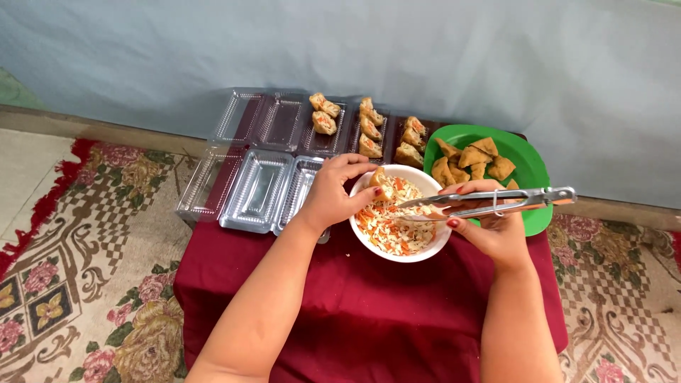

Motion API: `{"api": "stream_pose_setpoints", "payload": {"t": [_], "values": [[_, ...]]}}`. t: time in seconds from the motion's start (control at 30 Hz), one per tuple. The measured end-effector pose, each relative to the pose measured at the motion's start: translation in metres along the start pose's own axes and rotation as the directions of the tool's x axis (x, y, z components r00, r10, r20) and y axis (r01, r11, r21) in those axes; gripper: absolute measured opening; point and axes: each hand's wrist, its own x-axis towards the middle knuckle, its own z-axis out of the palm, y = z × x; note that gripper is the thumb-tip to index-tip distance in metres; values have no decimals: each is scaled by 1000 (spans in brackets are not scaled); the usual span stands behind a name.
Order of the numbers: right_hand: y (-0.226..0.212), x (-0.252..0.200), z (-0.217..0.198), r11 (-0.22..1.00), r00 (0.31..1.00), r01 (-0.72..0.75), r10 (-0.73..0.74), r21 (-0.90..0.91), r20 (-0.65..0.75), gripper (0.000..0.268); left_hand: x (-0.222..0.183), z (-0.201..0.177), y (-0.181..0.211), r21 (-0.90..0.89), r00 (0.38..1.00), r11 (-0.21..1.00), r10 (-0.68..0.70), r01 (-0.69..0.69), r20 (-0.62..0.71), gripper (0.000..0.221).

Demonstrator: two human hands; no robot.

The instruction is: Stuffing small pastries with a vegetable salad mixture using tongs and placing them into plastic containers.

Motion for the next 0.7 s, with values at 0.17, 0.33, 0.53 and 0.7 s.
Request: {"api": "stream_pose_setpoints", "payload": {"t": [0.17,0.33,0.53,0.7], "values": [[-2,0,3,1000,1000,3,-3,-10,3,48,4,-4,6,-37,999,999,-3,5,52,42],[-12,3,20,998,999,31,-29,-57,32,45,8,-1,11,-168,1000,986,-10,9,-7,38],[4,2,40,983,993,99,-86,-154,84,40,3,14,21,-388,986,918,-125,74,-108,41],[-9,5,37,971,988,142,-152,-191,-38,40,5,15,27,-361,979,930,-138,75,-153,39]]}}
